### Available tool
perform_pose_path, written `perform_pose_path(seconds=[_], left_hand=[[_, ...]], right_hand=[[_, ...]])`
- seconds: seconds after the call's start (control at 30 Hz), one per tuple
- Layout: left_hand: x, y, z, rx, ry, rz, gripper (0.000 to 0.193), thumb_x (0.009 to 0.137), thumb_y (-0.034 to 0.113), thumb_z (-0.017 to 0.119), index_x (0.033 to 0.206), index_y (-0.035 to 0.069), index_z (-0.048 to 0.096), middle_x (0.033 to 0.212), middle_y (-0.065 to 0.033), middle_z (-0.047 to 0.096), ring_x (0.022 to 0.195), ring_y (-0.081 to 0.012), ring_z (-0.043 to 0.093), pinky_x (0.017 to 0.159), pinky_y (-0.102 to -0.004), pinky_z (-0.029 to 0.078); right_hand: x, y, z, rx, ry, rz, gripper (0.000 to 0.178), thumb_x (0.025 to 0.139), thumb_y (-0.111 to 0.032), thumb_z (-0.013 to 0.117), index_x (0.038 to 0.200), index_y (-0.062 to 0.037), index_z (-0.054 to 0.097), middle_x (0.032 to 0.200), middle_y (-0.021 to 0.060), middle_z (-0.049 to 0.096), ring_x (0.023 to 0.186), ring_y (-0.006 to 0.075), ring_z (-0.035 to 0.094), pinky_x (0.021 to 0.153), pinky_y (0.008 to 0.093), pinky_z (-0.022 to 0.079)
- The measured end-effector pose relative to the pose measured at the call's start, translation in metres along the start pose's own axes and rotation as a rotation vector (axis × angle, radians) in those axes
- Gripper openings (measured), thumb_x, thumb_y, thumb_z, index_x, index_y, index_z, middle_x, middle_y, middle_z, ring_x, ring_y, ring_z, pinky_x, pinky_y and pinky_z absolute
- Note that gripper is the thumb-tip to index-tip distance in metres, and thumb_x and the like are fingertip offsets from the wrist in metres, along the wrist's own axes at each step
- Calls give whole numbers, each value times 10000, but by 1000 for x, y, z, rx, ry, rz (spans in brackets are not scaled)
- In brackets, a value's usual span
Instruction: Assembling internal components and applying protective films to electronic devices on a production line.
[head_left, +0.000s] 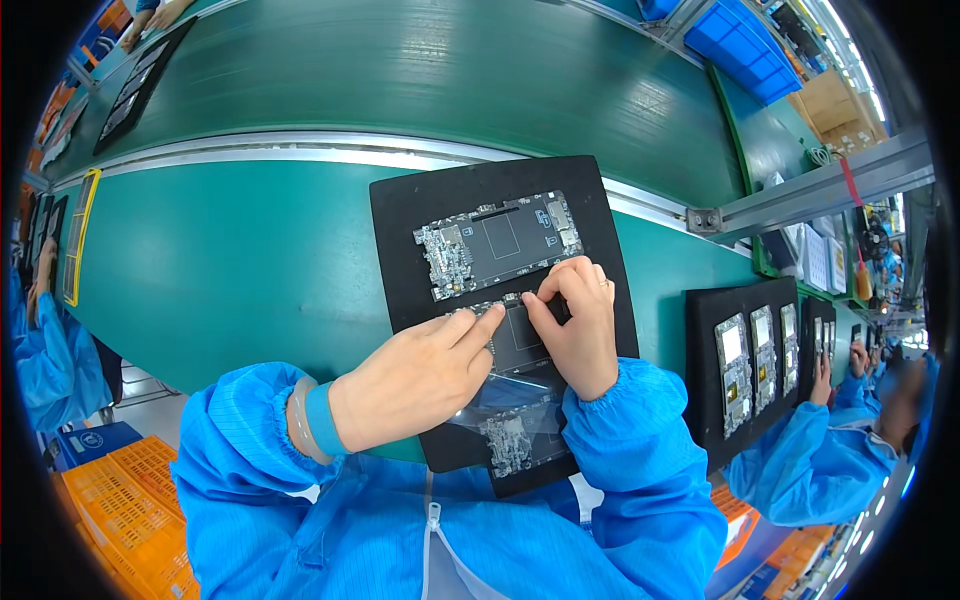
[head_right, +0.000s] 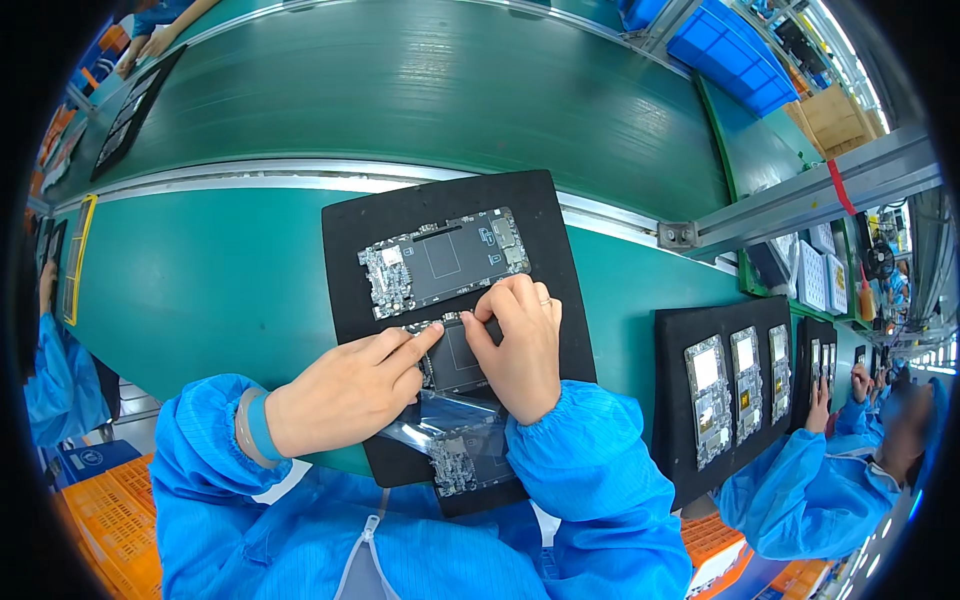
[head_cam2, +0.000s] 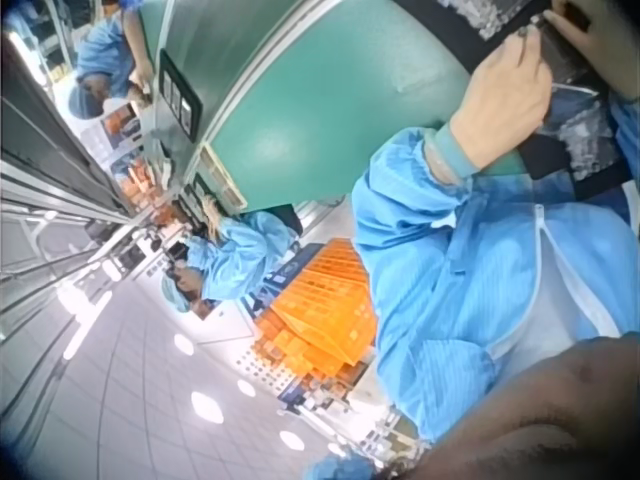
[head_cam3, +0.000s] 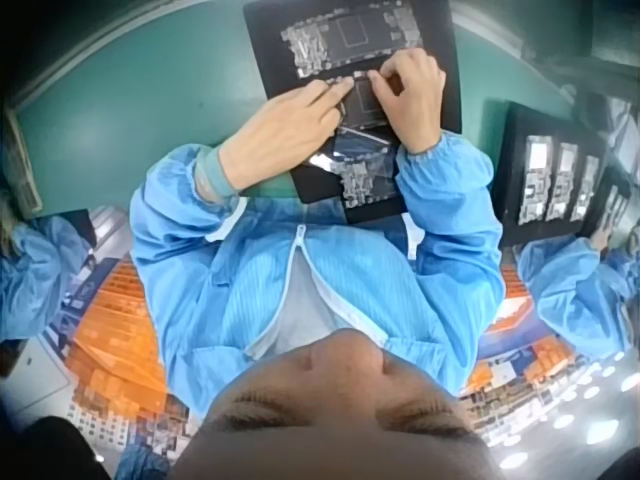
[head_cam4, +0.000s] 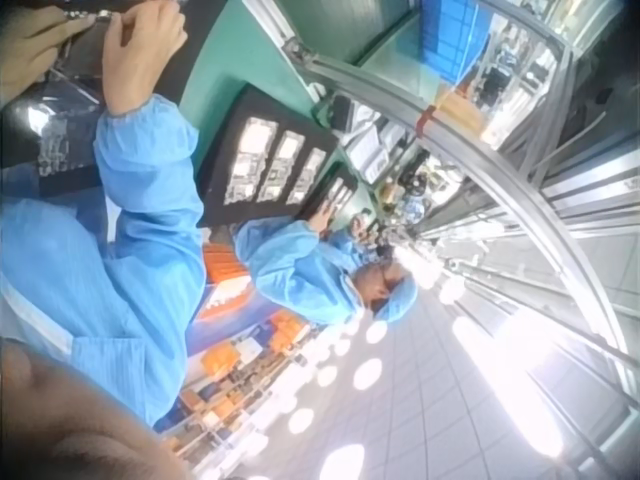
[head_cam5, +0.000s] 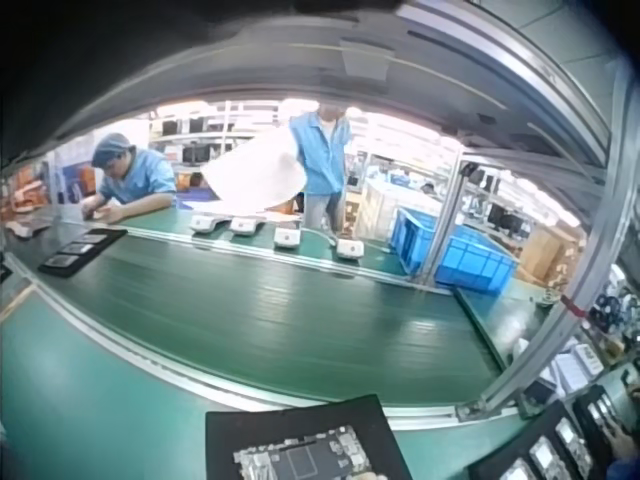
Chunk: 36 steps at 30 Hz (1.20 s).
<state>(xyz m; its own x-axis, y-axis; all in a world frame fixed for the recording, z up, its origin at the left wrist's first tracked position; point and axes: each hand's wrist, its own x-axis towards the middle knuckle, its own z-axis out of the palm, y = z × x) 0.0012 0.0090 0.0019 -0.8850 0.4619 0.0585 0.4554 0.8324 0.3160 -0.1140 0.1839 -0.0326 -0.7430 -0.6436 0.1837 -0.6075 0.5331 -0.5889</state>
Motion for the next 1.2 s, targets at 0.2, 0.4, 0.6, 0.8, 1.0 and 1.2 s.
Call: perform_pose_path(seconds=[0.2,0.4,0.6,0.8,1.0,1.2], left_hand=[[-1,-1,3,0,21,10,211,762,106,594,909,-44,621,1294,-229,527,1053,-249,541,879,-303,503],[-1,2,0,6,-11,-2,231,763,119,602,927,-43,616,1296,-211,524,1065,-250,531,874,-305,508],[-2,1,0,-14,-42,-19,218,764,114,608,922,-35,607,1311,-197,517,1060,-253,531,866,-300,508],[-1,-3,1,-39,56,18,179,754,128,612,853,-21,615,1253,-205,560,976,-235,536,895,-313,485],[-11,3,-6,-418,187,-41,205,801,147,673,872,-2,552,1071,-162,599,1011,-299,558,824,-359,486],[-26,28,-31,-631,49,-197,176,892,180,594,855,22,527,770,-140,591,746,-337,606,676,-421,497]], right_hand=[[0,-4,0,54,-9,139,329,716,-50,730,959,-75,509,920,62,519,852,232,495,761,364,336],[0,4,-2,90,-77,139,391,719,-6,690,1052,-69,494,955,61,529,871,219,491,793,345,352],[2,-3,-5,136,-94,155,378,735,46,614,1072,-79,494,956,45,540,854,195,476,812,333,355],[0,9,-9,240,-130,170,365,760,48,602,1093,-64,505,936,47,559,836,187,488,806,323,372],[8,-3,-47,483,-201,112,256,789,52,584,1029,-34,566,967,54,574,818,228,541,788,332,413],[-23,-91,-76,-144,-259,-414,275,679,-122,697,941,-89,619,975,16,556,904,213,534,757,353,408]])
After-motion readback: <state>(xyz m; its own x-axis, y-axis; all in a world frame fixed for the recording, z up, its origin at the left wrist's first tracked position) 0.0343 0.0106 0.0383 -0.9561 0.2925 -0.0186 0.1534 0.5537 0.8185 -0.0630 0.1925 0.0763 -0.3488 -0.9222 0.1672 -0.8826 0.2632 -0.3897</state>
